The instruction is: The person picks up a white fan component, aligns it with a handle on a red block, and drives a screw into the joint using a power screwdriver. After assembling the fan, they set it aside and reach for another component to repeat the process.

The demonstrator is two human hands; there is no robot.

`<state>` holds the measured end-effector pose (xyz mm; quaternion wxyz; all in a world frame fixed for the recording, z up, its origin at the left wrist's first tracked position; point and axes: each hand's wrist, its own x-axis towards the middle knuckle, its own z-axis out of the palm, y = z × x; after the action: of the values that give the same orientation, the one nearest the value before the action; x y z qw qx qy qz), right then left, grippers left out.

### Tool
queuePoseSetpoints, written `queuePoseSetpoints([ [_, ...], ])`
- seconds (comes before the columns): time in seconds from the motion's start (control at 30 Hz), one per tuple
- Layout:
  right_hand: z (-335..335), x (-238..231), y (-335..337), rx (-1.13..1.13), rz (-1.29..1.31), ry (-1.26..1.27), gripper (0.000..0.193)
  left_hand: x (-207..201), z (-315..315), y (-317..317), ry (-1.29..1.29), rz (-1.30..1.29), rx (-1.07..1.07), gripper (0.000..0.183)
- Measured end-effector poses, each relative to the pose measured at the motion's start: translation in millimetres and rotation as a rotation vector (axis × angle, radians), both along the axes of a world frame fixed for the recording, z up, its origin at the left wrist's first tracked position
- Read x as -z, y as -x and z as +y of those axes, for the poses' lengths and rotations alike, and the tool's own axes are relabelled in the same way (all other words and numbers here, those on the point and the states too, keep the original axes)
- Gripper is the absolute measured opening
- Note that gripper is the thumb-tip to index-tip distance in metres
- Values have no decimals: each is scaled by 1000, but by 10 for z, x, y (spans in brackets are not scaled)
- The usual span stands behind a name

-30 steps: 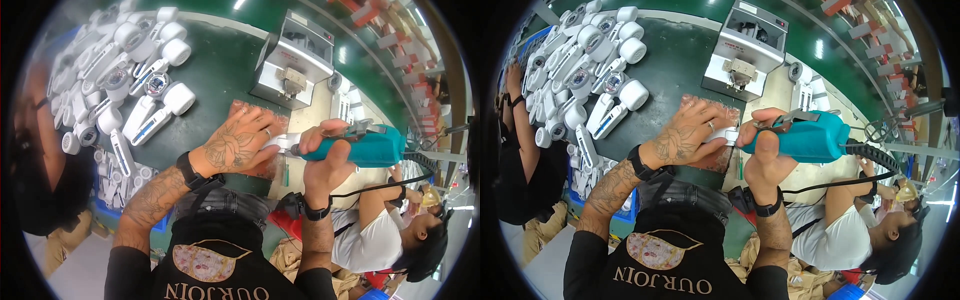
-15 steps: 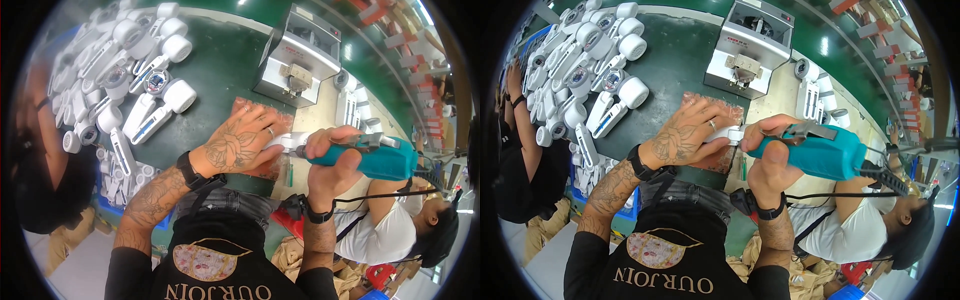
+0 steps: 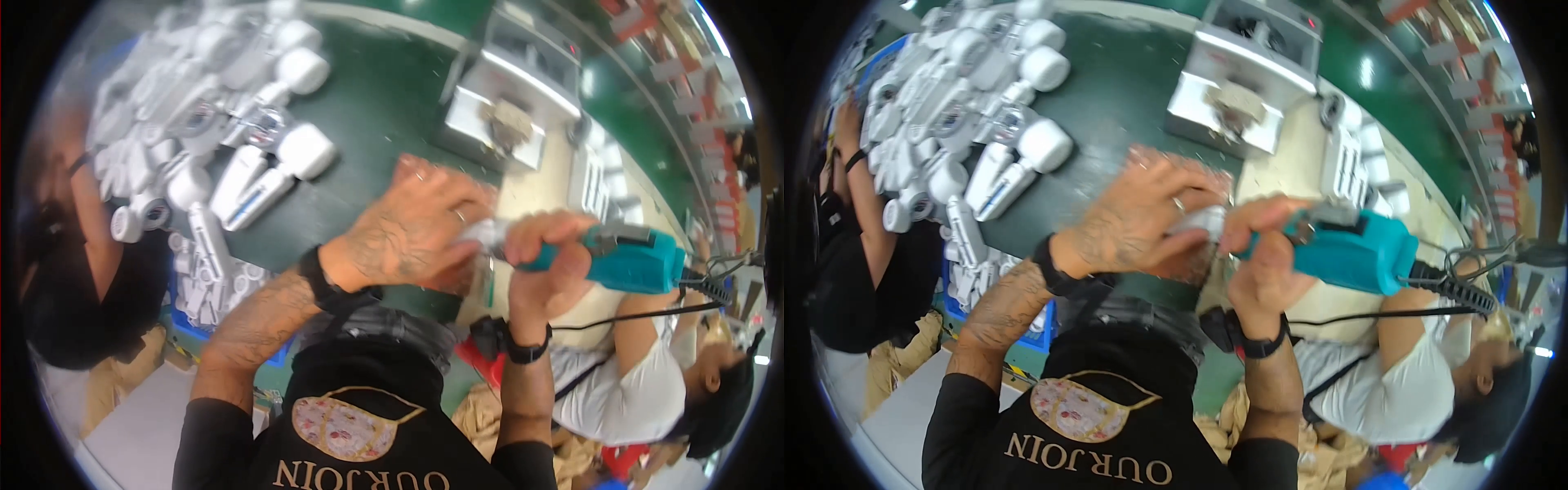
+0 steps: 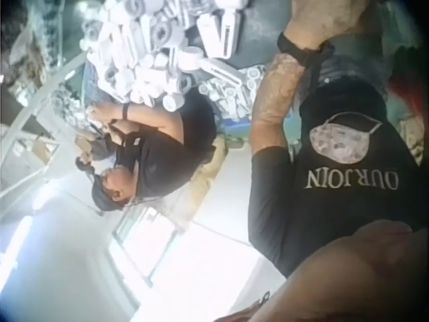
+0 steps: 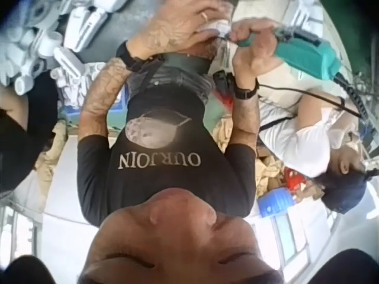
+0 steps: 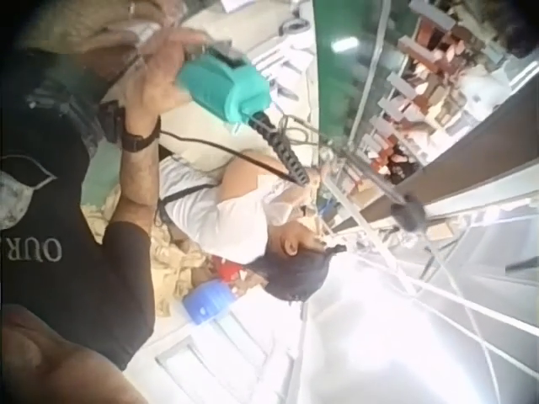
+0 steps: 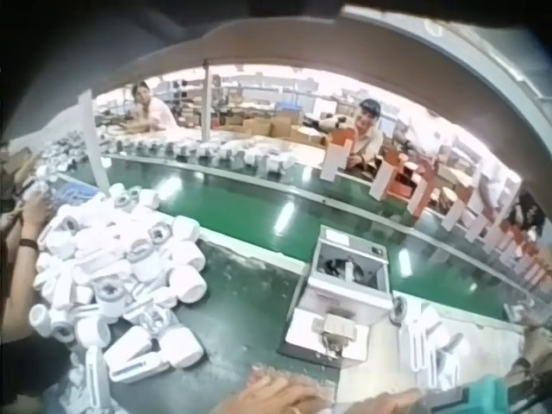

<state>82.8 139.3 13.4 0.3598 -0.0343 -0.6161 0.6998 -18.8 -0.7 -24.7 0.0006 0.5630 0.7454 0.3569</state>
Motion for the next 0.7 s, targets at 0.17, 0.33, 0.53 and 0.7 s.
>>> queuePoseSetpoints([
  [0.17, -25, 15, -221, -5, -69, 182, 41, 133, -60, -25, -220, 20, 67, 46],
  [0.33, -225, -379, -478, 57, 120, 196, 63, -14, -376, -371, -77, 128, 105, 40],
  [0.53, -381, -391, -864, 113, 78, 17, 64, -533, -1491, 352, -493, -424, -749, 38],
  [0.7, -357, -369, -1017, 158, 18, -9, 59, -613, -2772, 1821, -822, -385, -1150, 42],
])
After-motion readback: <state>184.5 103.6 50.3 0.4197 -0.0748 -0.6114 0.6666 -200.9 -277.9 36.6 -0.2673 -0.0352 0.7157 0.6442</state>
